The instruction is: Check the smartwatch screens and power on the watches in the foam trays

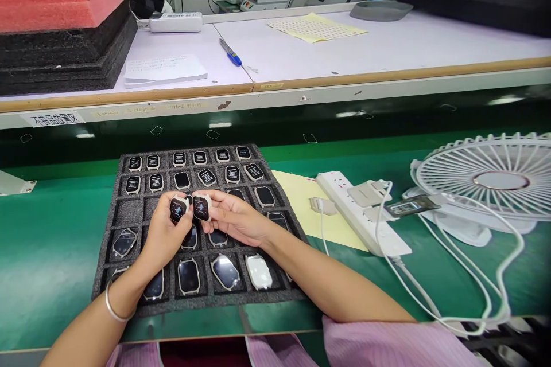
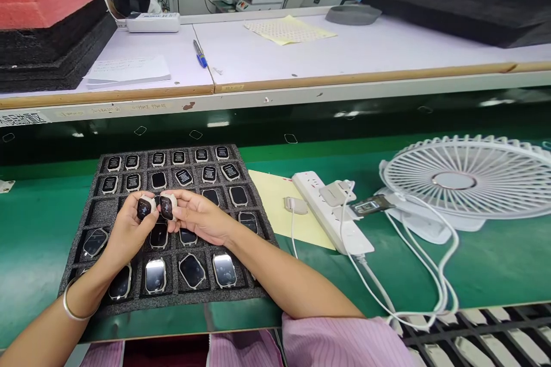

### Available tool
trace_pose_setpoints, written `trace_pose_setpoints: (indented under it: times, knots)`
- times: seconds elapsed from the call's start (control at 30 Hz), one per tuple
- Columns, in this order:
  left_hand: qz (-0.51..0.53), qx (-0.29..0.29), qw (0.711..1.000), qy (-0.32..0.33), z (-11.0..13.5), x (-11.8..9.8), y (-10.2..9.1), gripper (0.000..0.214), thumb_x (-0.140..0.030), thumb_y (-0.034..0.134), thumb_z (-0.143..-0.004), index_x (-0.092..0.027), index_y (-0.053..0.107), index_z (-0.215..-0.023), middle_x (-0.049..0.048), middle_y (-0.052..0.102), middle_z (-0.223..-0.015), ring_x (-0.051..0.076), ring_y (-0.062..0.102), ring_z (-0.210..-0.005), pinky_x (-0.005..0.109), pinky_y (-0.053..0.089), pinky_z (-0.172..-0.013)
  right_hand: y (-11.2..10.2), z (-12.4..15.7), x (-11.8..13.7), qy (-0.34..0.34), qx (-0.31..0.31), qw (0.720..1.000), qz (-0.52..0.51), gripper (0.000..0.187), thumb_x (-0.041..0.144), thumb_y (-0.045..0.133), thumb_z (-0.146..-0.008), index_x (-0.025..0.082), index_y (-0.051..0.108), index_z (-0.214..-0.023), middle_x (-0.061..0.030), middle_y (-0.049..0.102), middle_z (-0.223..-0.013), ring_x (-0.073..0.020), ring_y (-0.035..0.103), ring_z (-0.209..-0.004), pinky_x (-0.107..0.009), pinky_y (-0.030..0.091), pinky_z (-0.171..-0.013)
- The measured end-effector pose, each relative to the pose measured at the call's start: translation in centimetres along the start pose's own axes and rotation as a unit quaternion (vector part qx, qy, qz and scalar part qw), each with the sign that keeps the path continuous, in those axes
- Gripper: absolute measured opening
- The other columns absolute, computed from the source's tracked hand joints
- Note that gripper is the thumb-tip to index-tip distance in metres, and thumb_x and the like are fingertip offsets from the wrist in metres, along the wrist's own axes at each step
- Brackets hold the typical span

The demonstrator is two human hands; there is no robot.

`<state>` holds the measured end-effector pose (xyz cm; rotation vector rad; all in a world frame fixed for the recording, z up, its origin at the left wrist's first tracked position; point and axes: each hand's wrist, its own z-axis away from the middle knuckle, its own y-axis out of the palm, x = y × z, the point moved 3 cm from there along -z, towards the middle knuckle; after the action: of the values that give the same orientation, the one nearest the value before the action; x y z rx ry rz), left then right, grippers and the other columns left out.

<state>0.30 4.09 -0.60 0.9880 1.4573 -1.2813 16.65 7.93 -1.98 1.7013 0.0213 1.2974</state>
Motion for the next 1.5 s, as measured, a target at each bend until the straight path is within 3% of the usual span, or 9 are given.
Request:
trace_pose_setpoints:
  times: [0.63, 0.87, 1.5]
  knots:
    - [0.005, -0.018, 1.000, -0.005, -0.03, 0.02, -0.28, 0.036, -0.034, 0.064, -0.077, -0.020, 0.053, -0.108, 0.0025, 0.059, -0.091, 0.020, 0.055, -0.085, 0.035, 0.043, -0.082, -0.07, 0.11, 0.02, -0.009, -0.009, 1.000, 0.007, 0.047, 0.031, 0.086, -0.082, 0.019, 0.063, -0.122, -0.0008, 0.064, -0.097, -0.0088, 0.062, -0.070, -0.023, 0.055, -0.069]
    - [-0.005, -0.021, 1.000, -0.004, 0.05, -0.23, -0.21, 0.033, -0.032, 0.064, -0.076, -0.021, 0.054, -0.106, 0.0001, 0.055, -0.087, 0.018, 0.053, -0.079, 0.032, 0.041, -0.075, -0.08, 0.20, -0.07, -0.001, -0.009, 1.000, 0.002, 0.048, 0.032, 0.087, -0.081, 0.019, 0.065, -0.122, -0.0007, 0.065, -0.097, -0.0093, 0.064, -0.070, -0.023, 0.055, -0.068]
    - [0.012, -0.005, 1.000, -0.013, 0.09, -0.18, 0.03, 0.036, -0.033, 0.064, -0.076, -0.020, 0.052, -0.107, 0.0001, 0.057, -0.085, 0.017, 0.054, -0.076, 0.031, 0.043, -0.072, -0.04, 0.31, -0.07, -0.012, -0.006, 1.000, 0.013, 0.044, 0.032, 0.084, -0.084, 0.020, 0.064, -0.122, -0.0019, 0.063, -0.100, -0.0085, 0.060, -0.072, -0.023, 0.053, -0.069]
